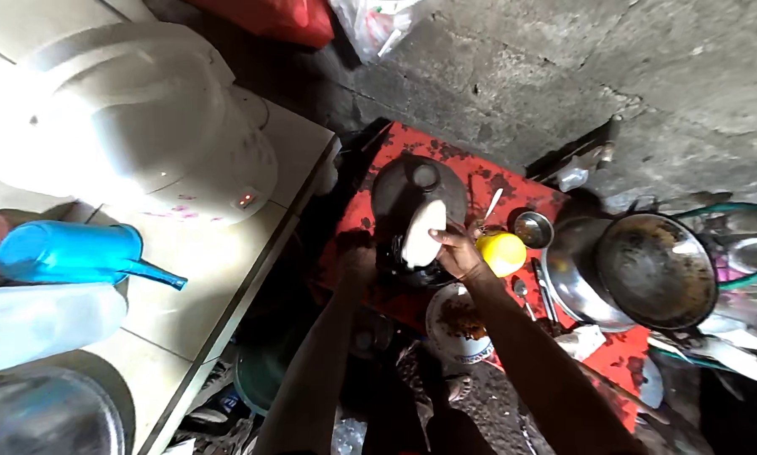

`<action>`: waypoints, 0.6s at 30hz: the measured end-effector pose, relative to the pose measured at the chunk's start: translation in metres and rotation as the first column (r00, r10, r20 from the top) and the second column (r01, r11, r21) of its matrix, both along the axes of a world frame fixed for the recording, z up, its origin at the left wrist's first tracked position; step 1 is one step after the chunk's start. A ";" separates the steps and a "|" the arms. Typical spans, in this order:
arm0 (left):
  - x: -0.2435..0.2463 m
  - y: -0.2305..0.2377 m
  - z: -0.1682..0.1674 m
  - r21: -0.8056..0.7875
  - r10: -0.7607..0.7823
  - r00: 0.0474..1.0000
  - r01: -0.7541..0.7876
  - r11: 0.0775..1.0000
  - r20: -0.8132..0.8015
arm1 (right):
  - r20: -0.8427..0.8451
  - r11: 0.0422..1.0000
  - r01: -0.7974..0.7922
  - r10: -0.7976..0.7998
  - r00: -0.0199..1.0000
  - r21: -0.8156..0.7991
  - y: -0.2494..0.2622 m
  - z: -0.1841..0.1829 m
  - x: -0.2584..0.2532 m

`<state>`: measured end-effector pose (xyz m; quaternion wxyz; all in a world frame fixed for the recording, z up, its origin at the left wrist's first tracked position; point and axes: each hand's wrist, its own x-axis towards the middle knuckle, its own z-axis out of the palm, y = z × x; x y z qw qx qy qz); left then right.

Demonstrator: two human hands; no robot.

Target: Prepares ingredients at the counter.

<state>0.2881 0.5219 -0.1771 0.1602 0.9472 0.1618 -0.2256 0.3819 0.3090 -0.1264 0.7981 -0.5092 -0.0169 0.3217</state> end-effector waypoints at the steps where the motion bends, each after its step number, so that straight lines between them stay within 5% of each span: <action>1: -0.002 -0.001 -0.007 0.046 0.023 0.999 -0.025 0.999 0.042 | -0.042 0.991 0.135 -0.134 0.990 0.026 0.000 -0.005 -0.003; 5: -0.001 -0.002 -0.003 0.168 0.095 0.994 -0.103 0.980 0.054 | -0.135 0.857 0.487 -0.470 0.872 0.168 -0.009 -0.013 -0.004; 12: 0.019 -0.012 0.038 0.153 0.119 0.979 -0.094 0.984 -0.165 | -0.402 0.662 0.690 -0.570 0.717 0.291 -0.050 0.021 -0.004; 15: 0.022 0.004 0.033 -0.241 0.094 0.976 -0.141 0.960 -0.197 | -0.442 0.621 0.721 -0.577 0.686 0.308 -0.064 0.036 -0.018; 18: 0.022 0.017 0.039 -0.626 0.133 0.989 -0.139 0.768 -0.057 | -0.491 0.574 0.766 -0.598 0.634 0.290 -0.078 0.054 -0.032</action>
